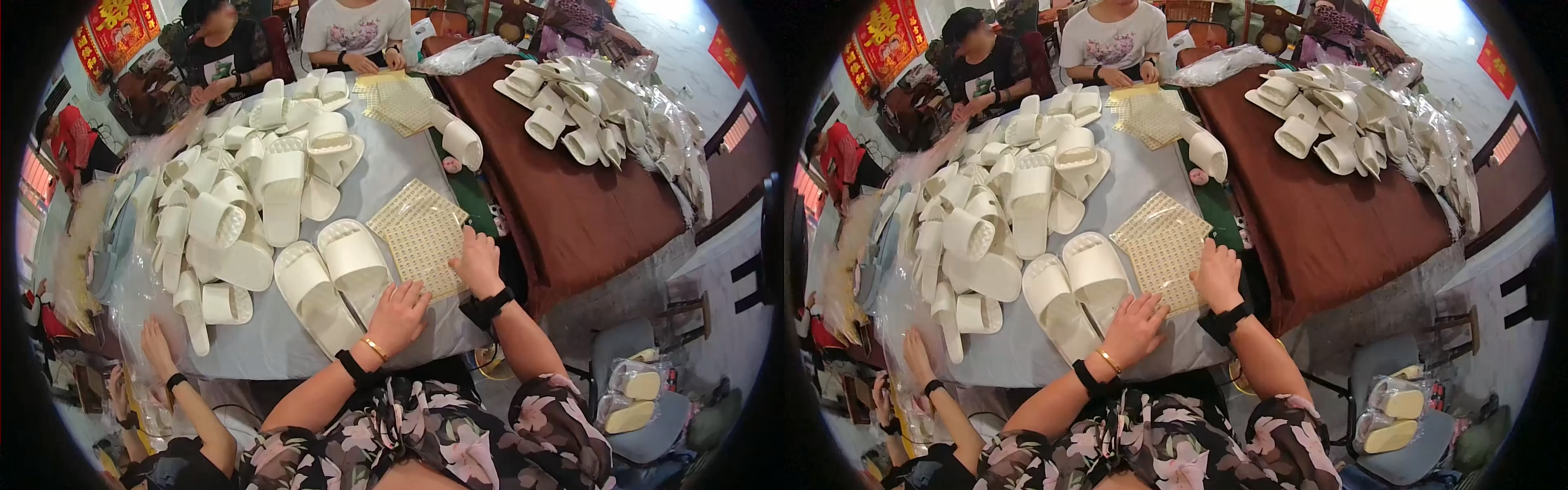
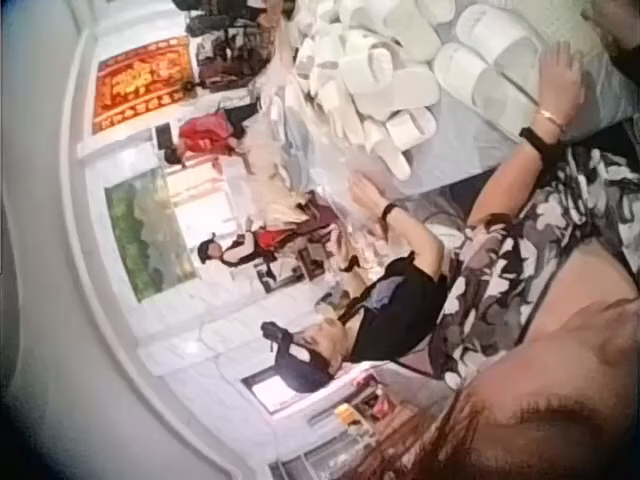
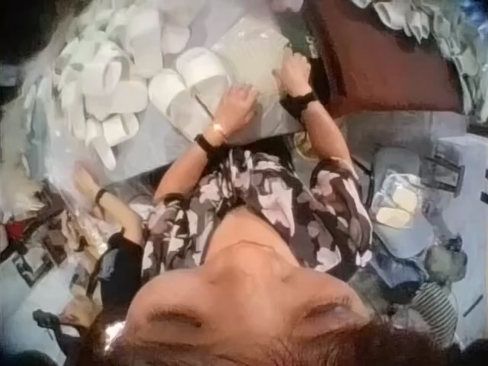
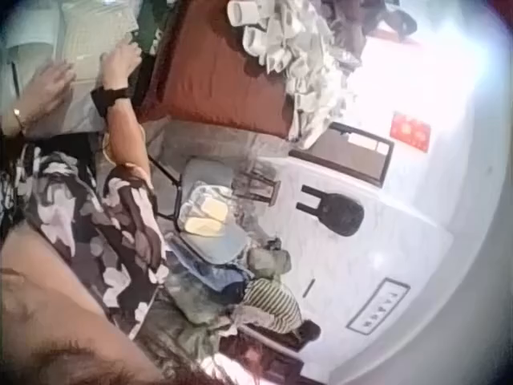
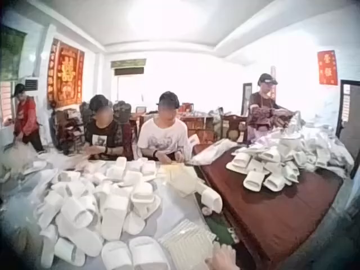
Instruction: Applying size or branding stickers to the interior of white slippers in a workshop setting.
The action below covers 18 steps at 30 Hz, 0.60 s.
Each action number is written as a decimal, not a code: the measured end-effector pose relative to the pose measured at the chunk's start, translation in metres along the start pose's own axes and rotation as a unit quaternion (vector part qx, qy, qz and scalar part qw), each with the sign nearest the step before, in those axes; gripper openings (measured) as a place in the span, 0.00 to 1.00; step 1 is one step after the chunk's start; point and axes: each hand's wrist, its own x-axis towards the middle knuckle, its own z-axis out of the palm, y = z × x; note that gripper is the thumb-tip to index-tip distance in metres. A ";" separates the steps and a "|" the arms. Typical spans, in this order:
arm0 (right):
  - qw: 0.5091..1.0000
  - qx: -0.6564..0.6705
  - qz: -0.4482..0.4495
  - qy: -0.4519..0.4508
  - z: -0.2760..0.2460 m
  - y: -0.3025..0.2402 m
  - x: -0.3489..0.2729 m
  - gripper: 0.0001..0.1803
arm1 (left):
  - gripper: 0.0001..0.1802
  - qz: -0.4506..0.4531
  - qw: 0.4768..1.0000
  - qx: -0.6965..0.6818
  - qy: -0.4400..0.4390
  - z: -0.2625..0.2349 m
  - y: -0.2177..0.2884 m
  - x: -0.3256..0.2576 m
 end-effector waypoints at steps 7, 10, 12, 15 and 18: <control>0.968 0.241 -0.064 -0.005 -0.005 0.003 0.030 0.19 | 0.35 -0.028 0.999 -0.019 0.032 0.012 0.001 0.005; 0.955 0.284 -0.082 -0.006 -0.022 -0.007 0.043 0.17 | 0.36 -0.037 0.998 -0.032 0.046 0.004 0.002 0.009; 0.951 0.294 -0.098 -0.013 -0.035 -0.016 0.054 0.18 | 0.36 -0.047 0.997 -0.030 0.054 0.001 0.000 0.012; 0.886 0.438 -0.153 -0.012 -0.025 -0.009 0.088 0.18 | 0.37 -0.054 0.996 -0.029 0.058 -0.003 0.000 0.018; 0.941 0.294 -0.150 0.078 -0.028 -0.003 0.099 0.22 | 0.37 -0.056 0.997 -0.021 0.052 -0.004 0.000 0.017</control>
